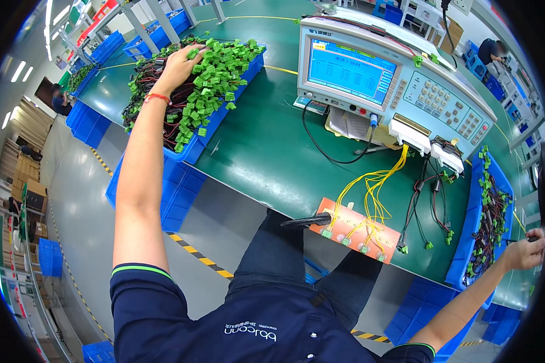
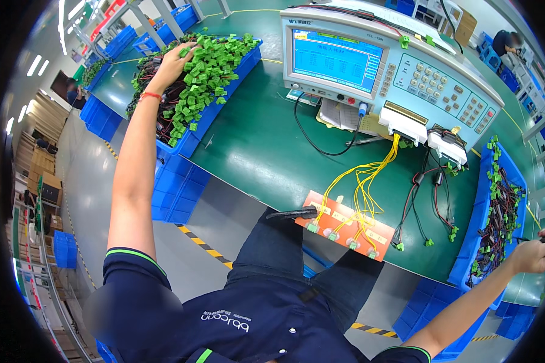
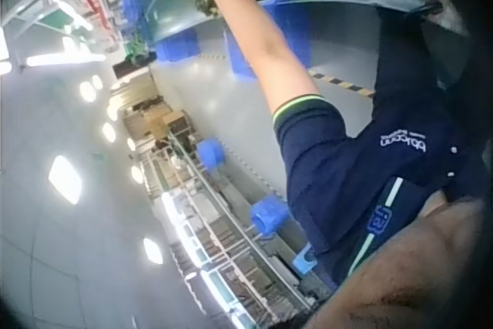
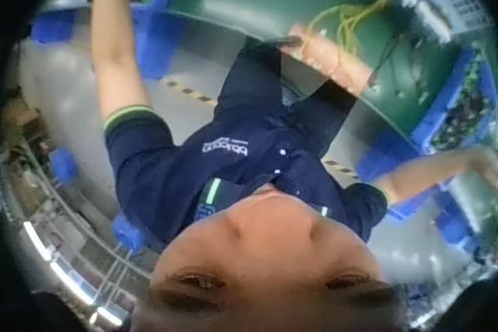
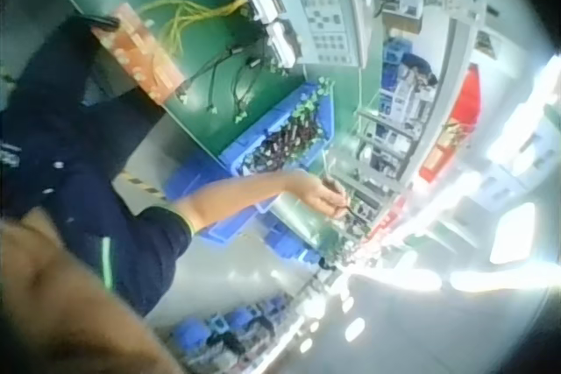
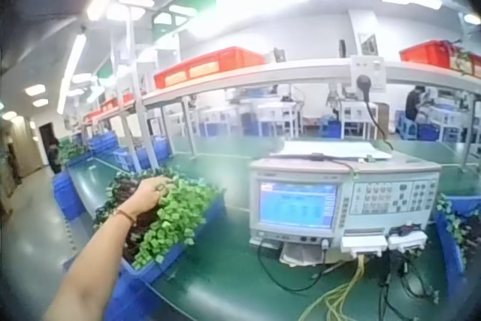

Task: The person plugs green connectors onto wire harnesses by hand, then arranges the connected wire harnesses on an assembly jig.

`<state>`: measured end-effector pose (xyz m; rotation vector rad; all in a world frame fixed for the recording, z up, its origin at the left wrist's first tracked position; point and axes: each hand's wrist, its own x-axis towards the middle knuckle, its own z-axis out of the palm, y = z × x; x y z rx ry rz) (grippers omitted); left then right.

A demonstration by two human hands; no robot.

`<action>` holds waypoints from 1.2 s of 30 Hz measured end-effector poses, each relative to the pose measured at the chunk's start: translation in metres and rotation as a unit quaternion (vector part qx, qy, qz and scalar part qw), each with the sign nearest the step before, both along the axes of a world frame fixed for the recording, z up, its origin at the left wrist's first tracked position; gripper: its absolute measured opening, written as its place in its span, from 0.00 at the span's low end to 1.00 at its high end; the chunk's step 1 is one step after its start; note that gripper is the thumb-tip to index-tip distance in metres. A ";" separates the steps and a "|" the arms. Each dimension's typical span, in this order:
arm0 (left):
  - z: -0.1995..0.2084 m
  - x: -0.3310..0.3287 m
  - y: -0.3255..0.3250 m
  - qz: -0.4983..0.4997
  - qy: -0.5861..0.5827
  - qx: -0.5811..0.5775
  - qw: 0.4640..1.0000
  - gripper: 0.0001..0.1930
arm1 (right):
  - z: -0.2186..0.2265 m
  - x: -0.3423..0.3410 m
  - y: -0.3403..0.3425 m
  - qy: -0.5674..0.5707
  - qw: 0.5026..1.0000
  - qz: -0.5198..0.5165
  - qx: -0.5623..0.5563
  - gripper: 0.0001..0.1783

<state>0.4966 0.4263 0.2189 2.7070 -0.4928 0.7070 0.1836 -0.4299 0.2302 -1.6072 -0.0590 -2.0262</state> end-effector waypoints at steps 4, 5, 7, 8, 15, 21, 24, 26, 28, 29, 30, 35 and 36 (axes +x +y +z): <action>-0.004 0.026 0.008 0.117 -0.014 0.152 0.981 0.18 | 0.000 -0.033 0.157 0.179 0.981 0.032 -0.070 0.13; -0.004 0.031 0.013 0.134 -0.026 0.166 0.977 0.18 | -0.001 -0.039 0.196 0.197 0.976 0.001 -0.096 0.14; -0.008 0.036 -0.004 0.154 -0.018 0.169 0.973 0.19 | -0.015 -0.079 0.229 0.304 0.951 0.018 -0.060 0.14; -0.008 0.037 -0.004 0.154 -0.020 0.166 0.974 0.19 | -0.024 -0.096 0.243 0.343 0.935 0.076 -0.056 0.14; 0.007 -0.008 -0.003 0.097 -0.213 0.126 0.964 0.16 | -0.080 -0.117 0.352 0.605 0.647 0.430 0.175 0.08; 0.012 -0.139 -0.080 -0.052 -0.173 -0.109 0.978 0.13 | -0.139 -0.102 0.400 0.537 0.568 0.529 0.332 0.09; -0.017 -0.252 -0.148 -0.126 0.147 -0.218 0.956 0.08 | -0.146 -0.099 0.418 0.515 0.562 0.549 0.343 0.09; -0.061 -0.300 -0.169 -0.256 0.297 -0.265 0.881 0.14 | -0.147 -0.101 0.428 0.519 0.554 0.562 0.328 0.09; -0.096 -0.331 -0.204 -0.278 0.368 -0.338 0.821 0.15 | -0.150 -0.105 0.433 0.559 0.542 0.553 0.295 0.10; -0.115 -0.342 -0.219 -0.282 0.384 -0.396 0.785 0.16 | -0.150 -0.108 0.437 0.577 0.535 0.548 0.285 0.10; -0.117 -0.350 -0.229 -0.269 0.450 -0.445 0.726 0.16 | -0.149 -0.109 0.439 0.587 0.540 0.543 0.263 0.11; -0.136 -0.355 -0.253 -0.275 0.512 -0.603 0.546 0.17 | -0.165 -0.115 0.428 0.556 0.559 0.545 0.284 0.15; -0.139 -0.354 -0.253 -0.260 0.510 -0.623 0.533 0.14 | -0.167 -0.109 0.424 0.532 0.616 0.537 0.221 0.14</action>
